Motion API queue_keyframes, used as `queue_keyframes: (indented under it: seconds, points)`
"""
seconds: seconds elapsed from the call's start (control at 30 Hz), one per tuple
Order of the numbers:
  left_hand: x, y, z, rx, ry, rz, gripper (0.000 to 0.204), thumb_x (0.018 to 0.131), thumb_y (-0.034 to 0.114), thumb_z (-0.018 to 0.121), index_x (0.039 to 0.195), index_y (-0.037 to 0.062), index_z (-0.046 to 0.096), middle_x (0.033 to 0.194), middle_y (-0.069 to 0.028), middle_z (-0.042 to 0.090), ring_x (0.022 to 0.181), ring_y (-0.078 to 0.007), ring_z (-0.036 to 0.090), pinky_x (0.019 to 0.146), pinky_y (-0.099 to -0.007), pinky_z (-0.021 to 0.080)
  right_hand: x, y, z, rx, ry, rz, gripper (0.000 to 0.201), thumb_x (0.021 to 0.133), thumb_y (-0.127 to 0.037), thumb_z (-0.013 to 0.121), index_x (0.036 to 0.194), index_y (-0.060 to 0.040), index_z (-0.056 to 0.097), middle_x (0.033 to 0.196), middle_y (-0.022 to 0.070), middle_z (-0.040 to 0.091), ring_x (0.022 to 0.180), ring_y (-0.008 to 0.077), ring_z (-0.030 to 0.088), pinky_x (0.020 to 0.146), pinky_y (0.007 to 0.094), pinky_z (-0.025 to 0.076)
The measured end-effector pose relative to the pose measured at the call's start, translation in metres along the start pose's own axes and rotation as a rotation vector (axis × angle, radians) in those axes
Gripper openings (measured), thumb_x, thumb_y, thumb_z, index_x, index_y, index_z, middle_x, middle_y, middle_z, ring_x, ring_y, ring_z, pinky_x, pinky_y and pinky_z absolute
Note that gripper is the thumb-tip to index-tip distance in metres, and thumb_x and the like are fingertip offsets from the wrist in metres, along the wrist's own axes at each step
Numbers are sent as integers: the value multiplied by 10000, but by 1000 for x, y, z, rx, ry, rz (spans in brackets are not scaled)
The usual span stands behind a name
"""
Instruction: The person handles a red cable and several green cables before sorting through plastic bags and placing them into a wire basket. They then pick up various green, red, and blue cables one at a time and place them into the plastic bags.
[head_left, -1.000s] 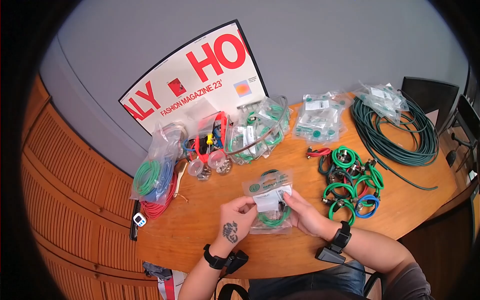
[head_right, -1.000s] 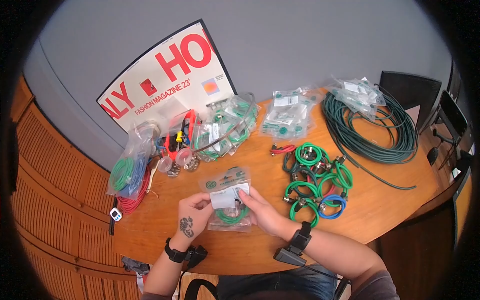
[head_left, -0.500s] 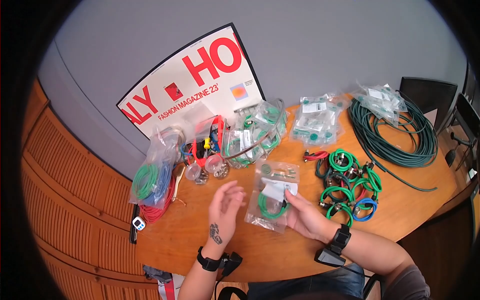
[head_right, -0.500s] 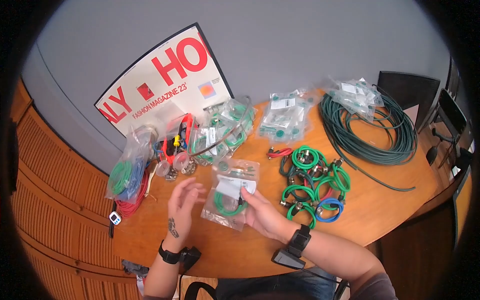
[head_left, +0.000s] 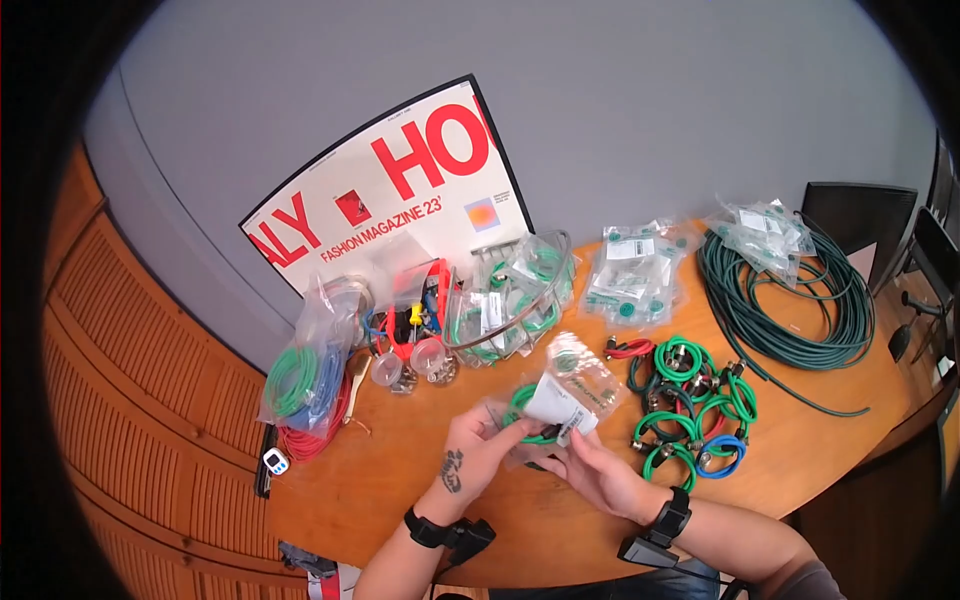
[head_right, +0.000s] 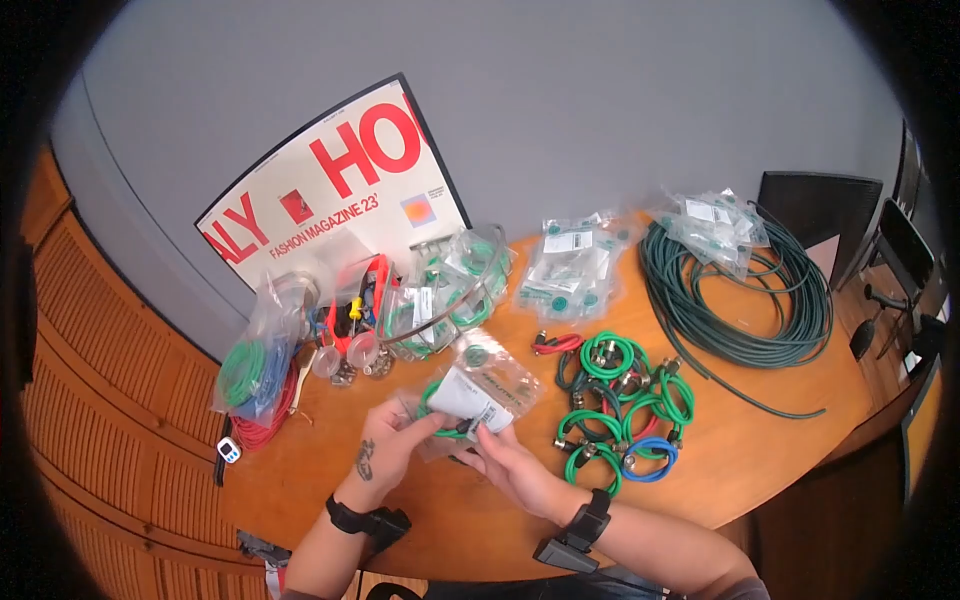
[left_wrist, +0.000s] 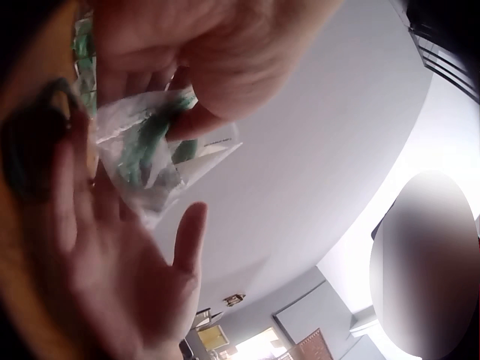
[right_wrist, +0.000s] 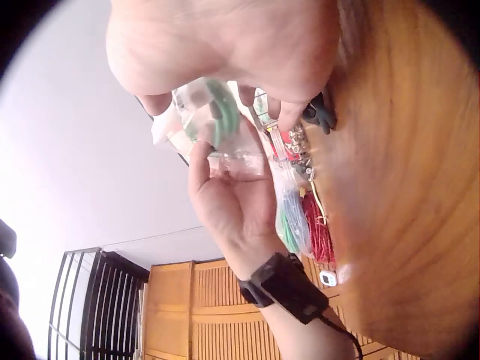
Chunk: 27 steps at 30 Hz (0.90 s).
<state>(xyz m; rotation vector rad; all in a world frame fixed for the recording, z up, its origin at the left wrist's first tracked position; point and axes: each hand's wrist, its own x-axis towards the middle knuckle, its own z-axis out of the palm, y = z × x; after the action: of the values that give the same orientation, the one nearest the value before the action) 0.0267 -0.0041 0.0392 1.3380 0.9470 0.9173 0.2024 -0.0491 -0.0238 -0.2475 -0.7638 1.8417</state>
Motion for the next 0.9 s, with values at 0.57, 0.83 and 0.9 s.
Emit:
queue_keyframes:
  seconds: [0.57,0.83,0.9]
  points:
    - [208,69,-107,639,454,178,231,851,155,706,704,9,604,615,-46,540,582,-140,535,538,-327,407,1,-1,-11,28,-55,118,692,985,-134,514,1530,-229,98,1403,183,355,1296,318,460,1004,482,482]
    - [229,47,-113,1231,354,660,68,802,70,650,841,21,676,767,-146,614,754,-305,623,681,-372,480,1,-6,-9,-2,-32,153,696,979,-94,506,1529,-234,104,1386,177,380,1259,298,490,975,445,506]
    - [225,43,-117,1374,248,664,112,788,45,631,876,52,700,823,-137,629,825,-331,634,727,-377,494,0,-4,-10,2,-34,150,698,976,-85,504,1529,-235,106,1380,175,385,1252,295,496,970,437,509]
